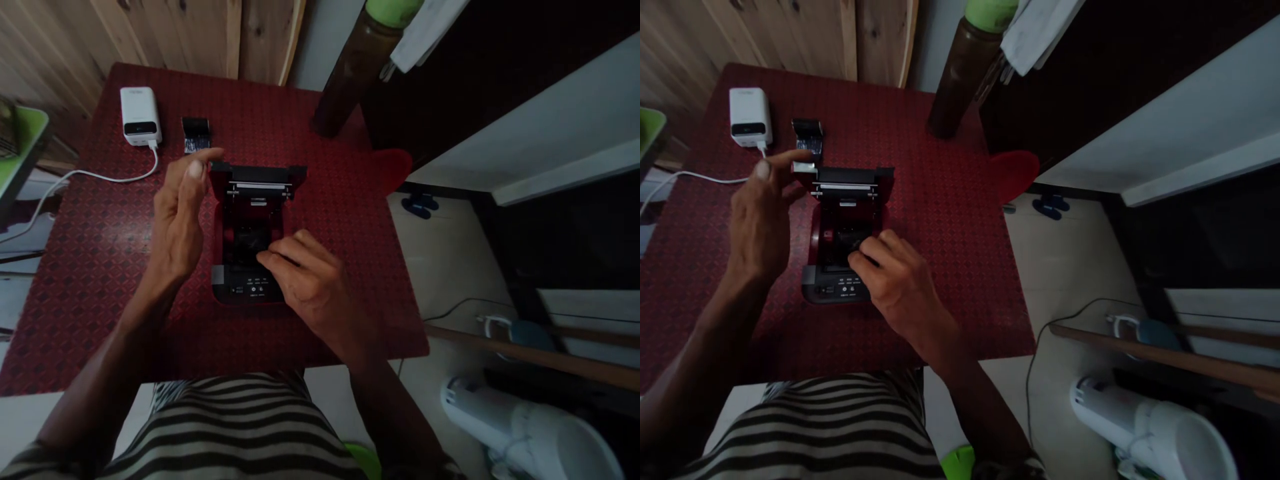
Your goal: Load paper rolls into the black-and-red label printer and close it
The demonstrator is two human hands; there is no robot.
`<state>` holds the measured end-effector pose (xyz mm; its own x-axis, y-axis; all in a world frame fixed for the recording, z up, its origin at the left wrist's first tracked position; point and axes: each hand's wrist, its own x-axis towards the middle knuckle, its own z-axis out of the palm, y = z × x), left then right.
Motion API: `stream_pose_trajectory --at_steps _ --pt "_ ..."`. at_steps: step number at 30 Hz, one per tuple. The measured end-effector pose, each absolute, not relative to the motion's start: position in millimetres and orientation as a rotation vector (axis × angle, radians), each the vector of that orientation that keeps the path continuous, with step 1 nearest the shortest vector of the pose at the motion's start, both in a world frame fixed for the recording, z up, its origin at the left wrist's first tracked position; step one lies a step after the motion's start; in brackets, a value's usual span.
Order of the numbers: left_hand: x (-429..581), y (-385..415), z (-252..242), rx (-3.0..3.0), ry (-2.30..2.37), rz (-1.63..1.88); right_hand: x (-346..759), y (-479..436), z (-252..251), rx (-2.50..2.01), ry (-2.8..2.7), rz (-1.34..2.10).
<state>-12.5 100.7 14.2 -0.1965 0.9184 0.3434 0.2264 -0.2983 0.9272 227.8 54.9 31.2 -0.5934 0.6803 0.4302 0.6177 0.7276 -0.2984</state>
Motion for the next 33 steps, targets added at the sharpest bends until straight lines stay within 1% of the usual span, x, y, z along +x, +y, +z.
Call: stream_pose_trajectory --at_steps 3,7,12,15,21,33 --pt "-8.3 104.5 22.3 1.517 1.359 1.580 227.2 48.2 26.3 -0.975 -2.400 0.016" --pt "-5.3 82.8 17.0 1.462 1.369 1.567 226.4 40.5 27.7 -0.932 -2.364 -0.137" --pt "-1.6 43.5 1.7 1.089 1.306 1.407 222.8 34.5 30.0 -0.906 -2.275 -0.279" --pt "1.4 27.4 -4.4 0.956 1.296 1.332 221.7 33.1 27.9 -0.905 -2.222 -0.300" --pt "3.9 20.4 -9.6 0.891 1.290 1.283 224.4 29.6 27.4 -0.989 -2.235 -0.235" --pt "9.4 17.9 -1.2 0.794 1.289 1.264 226.0 26.4 40.9 -1.052 -2.287 0.202"
